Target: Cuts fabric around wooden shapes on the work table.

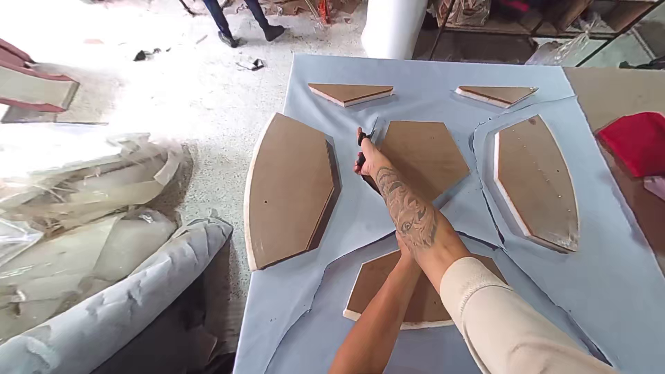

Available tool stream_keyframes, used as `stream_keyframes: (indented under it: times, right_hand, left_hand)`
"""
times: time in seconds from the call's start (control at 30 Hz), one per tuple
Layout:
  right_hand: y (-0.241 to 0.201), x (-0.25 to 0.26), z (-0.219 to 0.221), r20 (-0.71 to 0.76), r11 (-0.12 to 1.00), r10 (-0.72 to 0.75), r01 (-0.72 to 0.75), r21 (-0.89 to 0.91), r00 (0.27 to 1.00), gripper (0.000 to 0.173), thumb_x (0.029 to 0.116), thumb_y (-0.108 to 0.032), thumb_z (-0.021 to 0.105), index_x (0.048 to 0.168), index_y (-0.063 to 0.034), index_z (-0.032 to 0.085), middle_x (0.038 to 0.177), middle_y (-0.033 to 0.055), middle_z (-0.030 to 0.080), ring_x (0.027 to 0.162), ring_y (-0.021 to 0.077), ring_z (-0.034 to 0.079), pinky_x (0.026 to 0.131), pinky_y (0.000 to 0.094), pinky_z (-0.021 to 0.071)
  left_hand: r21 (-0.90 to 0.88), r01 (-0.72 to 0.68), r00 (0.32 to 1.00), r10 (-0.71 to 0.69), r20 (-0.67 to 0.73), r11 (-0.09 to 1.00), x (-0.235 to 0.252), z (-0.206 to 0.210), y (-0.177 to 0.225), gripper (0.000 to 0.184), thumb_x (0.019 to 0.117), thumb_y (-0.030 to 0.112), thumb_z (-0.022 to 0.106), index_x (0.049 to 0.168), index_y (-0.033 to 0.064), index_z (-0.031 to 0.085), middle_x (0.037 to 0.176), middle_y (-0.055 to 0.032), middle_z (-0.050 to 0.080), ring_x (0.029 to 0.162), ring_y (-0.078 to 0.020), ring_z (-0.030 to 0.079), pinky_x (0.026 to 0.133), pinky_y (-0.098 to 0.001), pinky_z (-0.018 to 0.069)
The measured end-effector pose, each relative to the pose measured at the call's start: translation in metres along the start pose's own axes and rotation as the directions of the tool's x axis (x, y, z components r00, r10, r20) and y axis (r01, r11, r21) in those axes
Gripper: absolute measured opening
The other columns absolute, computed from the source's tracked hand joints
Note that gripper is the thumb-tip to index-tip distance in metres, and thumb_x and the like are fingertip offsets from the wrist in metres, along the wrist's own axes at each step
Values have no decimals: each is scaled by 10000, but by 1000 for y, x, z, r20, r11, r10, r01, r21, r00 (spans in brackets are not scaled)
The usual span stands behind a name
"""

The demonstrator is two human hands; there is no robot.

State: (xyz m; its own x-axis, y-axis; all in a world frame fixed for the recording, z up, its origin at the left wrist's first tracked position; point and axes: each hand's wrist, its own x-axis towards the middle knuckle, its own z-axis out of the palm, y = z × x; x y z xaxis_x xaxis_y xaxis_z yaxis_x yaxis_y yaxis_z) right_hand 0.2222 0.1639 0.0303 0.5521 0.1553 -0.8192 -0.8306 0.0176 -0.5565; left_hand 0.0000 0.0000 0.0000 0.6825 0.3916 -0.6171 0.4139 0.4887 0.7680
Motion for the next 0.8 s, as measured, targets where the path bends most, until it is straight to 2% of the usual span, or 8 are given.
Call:
stream_keyframes:
  times: [0.1, 0.3, 0.4, 0.53, 0.6, 0.7, 0.73, 0.8]
  right_hand:
    - [-7, 10, 2, -43, 996, -70, 72, 54, 997, 628, 926, -717, 573, 1100, -116, 516, 739, 33, 445, 481, 129, 401, 439, 271, 398]
    - [-31, 9, -3, 6, 999, -1, 1, 32, 1000, 823, 856, -819, 546, 1343, -158, 486, 940, 89, 500, 612, 177, 485, 526, 308, 453]
    - [-42, 24, -1, 1, 989, -38, 37, 141, 999, 549, 937, -673, 594, 1097, -157, 495, 738, 9, 420, 473, 119, 396, 418, 269, 389]
    - [-54, 30, -7, 8, 993, -18, 17, 114, 1000, 705, 905, -734, 570, 1269, -132, 520, 844, 63, 490, 546, 164, 450, 481, 323, 438]
    - [-60, 32, -7, 7, 986, -36, 34, 165, 999, 569, 924, -698, 578, 1073, -152, 514, 677, 4, 437, 445, 125, 408, 398, 284, 394]
    - [-57, 2, -30, 168, 985, -23, -7, 173, 985, 717, 937, -690, 575, 1321, -87, 520, 940, 119, 578, 663, 212, 582, 585, 357, 540]
    - [-50, -16, -47, 251, 983, -28, -19, 182, 968, 763, 911, -717, 593, 1321, -79, 511, 976, 127, 584, 713, 221, 607, 636, 367, 564]
    - [-30, -64, -102, 387, 987, -117, 63, 150, 915, 645, 937, -668, 602, 1162, -65, 565, 882, 78, 597, 680, 172, 615, 627, 329, 574]
  left_hand:
    - [-74, 74, 997, -77, -27, 994, -5, 5, 11, 238, 1056, 107, 523, 1178, -71, 622, 1077, -223, 676, 991, -283, 650, 886, -462, 541]
    - [-343, 185, 978, -206, -26, 921, -6, 12, 24, 240, 1077, 171, 481, 1069, -25, 619, 933, -142, 649, 838, -208, 625, 751, -417, 543]
    - [-380, 184, 976, -213, -37, 906, -12, 14, 36, 223, 1070, 169, 494, 988, -3, 610, 834, -102, 633, 754, -177, 623, 680, -383, 544]
    - [-366, 228, 960, -271, -72, 902, -33, 20, 74, 174, 1071, 109, 470, 1020, -20, 574, 817, -87, 589, 706, -145, 588, 661, -347, 532]
    - [-329, 252, 949, -299, -102, 910, -45, 25, 91, 181, 1071, 97, 466, 1035, -37, 581, 820, -95, 586, 695, -144, 575, 659, -346, 528]
    - [-306, 188, 974, -219, -67, 933, -43, 34, 78, 193, 1065, 89, 466, 969, -35, 580, 790, -91, 588, 690, -148, 577, 653, -355, 527]
    - [-298, 146, 984, -170, -55, 943, -35, 38, 63, 211, 1046, 111, 480, 909, -5, 592, 748, -69, 621, 665, -134, 615, 622, -336, 552]
    - [-227, 147, 986, -160, -38, 963, -12, 48, 40, 291, 1052, 226, 535, 1051, -49, 627, 869, -144, 684, 756, -211, 673, 687, -407, 585]
